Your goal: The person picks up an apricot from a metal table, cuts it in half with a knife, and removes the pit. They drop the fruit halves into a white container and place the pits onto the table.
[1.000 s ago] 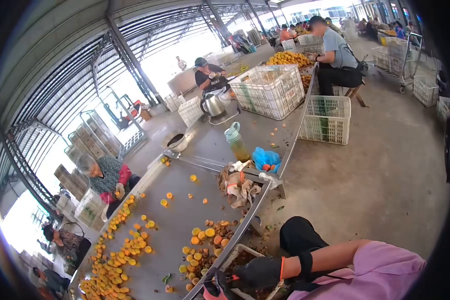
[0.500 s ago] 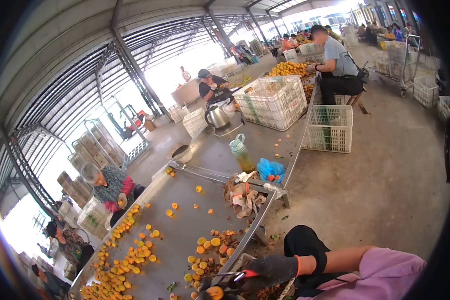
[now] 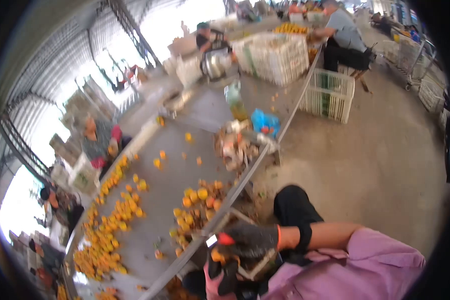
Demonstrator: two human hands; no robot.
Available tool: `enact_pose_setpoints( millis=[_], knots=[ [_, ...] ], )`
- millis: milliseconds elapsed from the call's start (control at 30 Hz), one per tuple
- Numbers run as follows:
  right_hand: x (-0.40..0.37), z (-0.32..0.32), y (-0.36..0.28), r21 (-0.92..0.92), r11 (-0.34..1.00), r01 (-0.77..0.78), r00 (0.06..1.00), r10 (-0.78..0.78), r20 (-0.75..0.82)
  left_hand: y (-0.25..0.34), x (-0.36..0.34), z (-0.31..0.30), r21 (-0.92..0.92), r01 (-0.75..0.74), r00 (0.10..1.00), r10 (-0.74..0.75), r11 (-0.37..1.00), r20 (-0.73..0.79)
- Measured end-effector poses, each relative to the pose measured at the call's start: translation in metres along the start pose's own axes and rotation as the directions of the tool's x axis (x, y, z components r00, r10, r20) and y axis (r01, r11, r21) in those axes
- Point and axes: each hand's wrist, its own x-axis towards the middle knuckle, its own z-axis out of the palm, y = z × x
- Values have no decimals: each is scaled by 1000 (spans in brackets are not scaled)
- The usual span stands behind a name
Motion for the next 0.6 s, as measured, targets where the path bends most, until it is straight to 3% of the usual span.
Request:
enact_pose_setpoints(
  millis=[33,67,100,133,167,200,233,267,300,367,400,433,467,500,567,600],
  knots=[
    [0,13,26,285,959,15,995,13,-96,-4,1,3,-146,-32,999,25,989,-49],
    [8,11,26,311,946,94,985,-42,-170,5,4,12,-41,-41,997,39,998,-61],
    [11,-1,21,-148,987,-56,998,50,-48,-4,8,7,49,26,995,-21,998,-99],
    [17,-4,29,-62,981,-183,983,182,-20,-14,8,2,-130,77,994,-86,989,-69],
    [23,1,38,12,955,-296,955,296,14,-16,7,7,-185,57,970,-98,981,-220],
    [26,2,42,35,949,-314,949,313,32,-9,18,15,-252,2,984,-47,968,-174],
    [31,4,41,-248,916,-314,947,320,-18,-23,18,9,316,-243,909,329,917,-256],
    [33,9,38,-515,805,-294,950,305,-65,-32,20,5,785,-342,752,652,517,-102],
    [33,12,37,-507,811,-291,950,308,-52,-35,19,1,790,-327,754,647,518,-112],
    [26,12,33,-135,979,-154,968,122,-219,-33,23,-4,642,-243,800,525,727,-292],
    [26,8,18,-128,979,-158,971,130,-202,-28,27,-6,641,-228,796,519,733,-310],
    [27,1,-5,213,950,-230,918,284,-276,-20,31,-7,5,-250,855,223,968,-468],
    [24,-3,-16,535,808,-249,839,455,-297,-17,34,-8,-633,-197,912,-98,749,-399],
    [18,-3,-14,540,801,-258,837,465,-289,-20,36,-10,-557,-187,883,-109,809,-455],
    [9,-4,-9,162,946,-280,886,319,-336,-21,35,-13,-594,-160,882,-157,789,-445],
    [7,-4,-11,165,944,-285,883,326,-337,-20,36,-14,-631,-136,881,-198,764,-430]
  ],
)
